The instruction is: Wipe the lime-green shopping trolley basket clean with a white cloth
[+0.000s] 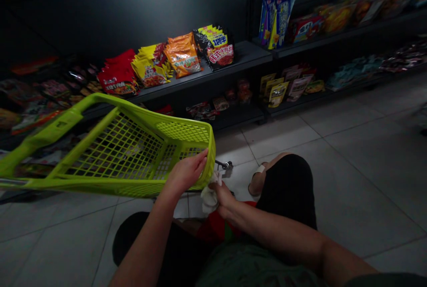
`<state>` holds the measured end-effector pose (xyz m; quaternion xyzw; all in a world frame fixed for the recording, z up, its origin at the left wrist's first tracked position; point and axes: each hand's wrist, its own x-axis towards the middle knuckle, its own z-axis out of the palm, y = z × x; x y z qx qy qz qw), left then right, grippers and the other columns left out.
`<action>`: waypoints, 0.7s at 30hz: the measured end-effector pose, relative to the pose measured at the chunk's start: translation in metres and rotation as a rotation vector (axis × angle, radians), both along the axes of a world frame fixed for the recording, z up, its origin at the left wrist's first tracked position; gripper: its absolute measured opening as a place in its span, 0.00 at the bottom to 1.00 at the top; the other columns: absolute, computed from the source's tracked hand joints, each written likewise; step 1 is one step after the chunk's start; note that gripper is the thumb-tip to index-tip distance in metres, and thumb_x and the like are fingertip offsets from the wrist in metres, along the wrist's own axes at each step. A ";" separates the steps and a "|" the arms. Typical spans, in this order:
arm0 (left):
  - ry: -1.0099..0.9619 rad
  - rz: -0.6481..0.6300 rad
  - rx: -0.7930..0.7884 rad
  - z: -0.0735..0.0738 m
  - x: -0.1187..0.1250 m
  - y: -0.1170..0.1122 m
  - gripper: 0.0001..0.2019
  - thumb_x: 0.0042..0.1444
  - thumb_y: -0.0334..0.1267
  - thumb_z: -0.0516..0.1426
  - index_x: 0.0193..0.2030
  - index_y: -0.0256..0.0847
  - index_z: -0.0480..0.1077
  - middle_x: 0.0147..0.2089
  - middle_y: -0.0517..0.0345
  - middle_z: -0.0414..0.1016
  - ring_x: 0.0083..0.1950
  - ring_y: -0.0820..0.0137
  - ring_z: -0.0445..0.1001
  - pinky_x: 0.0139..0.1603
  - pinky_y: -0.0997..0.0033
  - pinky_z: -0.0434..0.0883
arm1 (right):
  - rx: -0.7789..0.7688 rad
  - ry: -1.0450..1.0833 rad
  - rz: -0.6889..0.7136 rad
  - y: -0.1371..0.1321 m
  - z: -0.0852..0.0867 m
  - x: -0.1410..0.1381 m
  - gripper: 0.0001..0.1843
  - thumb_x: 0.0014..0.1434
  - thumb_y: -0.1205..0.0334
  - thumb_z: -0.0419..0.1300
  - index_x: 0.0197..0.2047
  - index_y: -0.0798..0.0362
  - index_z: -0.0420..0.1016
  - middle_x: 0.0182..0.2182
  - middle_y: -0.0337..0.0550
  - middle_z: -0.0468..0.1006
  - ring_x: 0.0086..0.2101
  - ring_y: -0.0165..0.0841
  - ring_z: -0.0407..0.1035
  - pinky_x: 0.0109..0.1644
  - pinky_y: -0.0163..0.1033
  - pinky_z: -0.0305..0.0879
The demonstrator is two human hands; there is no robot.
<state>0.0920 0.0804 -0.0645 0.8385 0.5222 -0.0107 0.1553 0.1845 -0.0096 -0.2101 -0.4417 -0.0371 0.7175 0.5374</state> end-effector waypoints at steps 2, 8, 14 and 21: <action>0.001 -0.004 0.001 0.000 0.002 -0.002 0.26 0.71 0.48 0.43 0.71 0.47 0.64 0.61 0.49 0.77 0.59 0.60 0.78 0.58 0.65 0.71 | 0.060 -0.037 -0.048 0.004 0.009 0.005 0.29 0.46 0.60 0.65 0.54 0.48 0.69 0.37 0.41 0.82 0.35 0.38 0.77 0.38 0.41 0.73; 0.059 -0.020 0.016 0.002 0.008 -0.013 0.26 0.71 0.48 0.43 0.71 0.48 0.63 0.58 0.49 0.80 0.55 0.61 0.80 0.53 0.67 0.72 | 0.105 -0.083 -0.147 0.065 0.028 0.049 0.26 0.43 0.62 0.64 0.48 0.51 0.72 0.32 0.37 0.80 0.30 0.33 0.73 0.34 0.37 0.70; 0.073 -0.085 0.008 0.011 0.015 -0.035 0.29 0.68 0.52 0.49 0.73 0.48 0.59 0.53 0.50 0.83 0.52 0.58 0.82 0.50 0.66 0.73 | 0.311 -0.317 -0.297 0.134 0.050 0.076 0.21 0.45 0.62 0.62 0.45 0.51 0.76 0.34 0.36 0.80 0.33 0.32 0.71 0.37 0.35 0.69; 0.094 -0.125 0.060 0.016 0.016 -0.040 0.27 0.68 0.50 0.49 0.71 0.45 0.62 0.50 0.46 0.84 0.47 0.52 0.83 0.44 0.59 0.76 | 0.417 -0.503 -0.217 0.003 0.009 0.037 0.16 0.52 0.58 0.66 0.45 0.48 0.79 0.44 0.42 0.81 0.44 0.39 0.73 0.49 0.42 0.70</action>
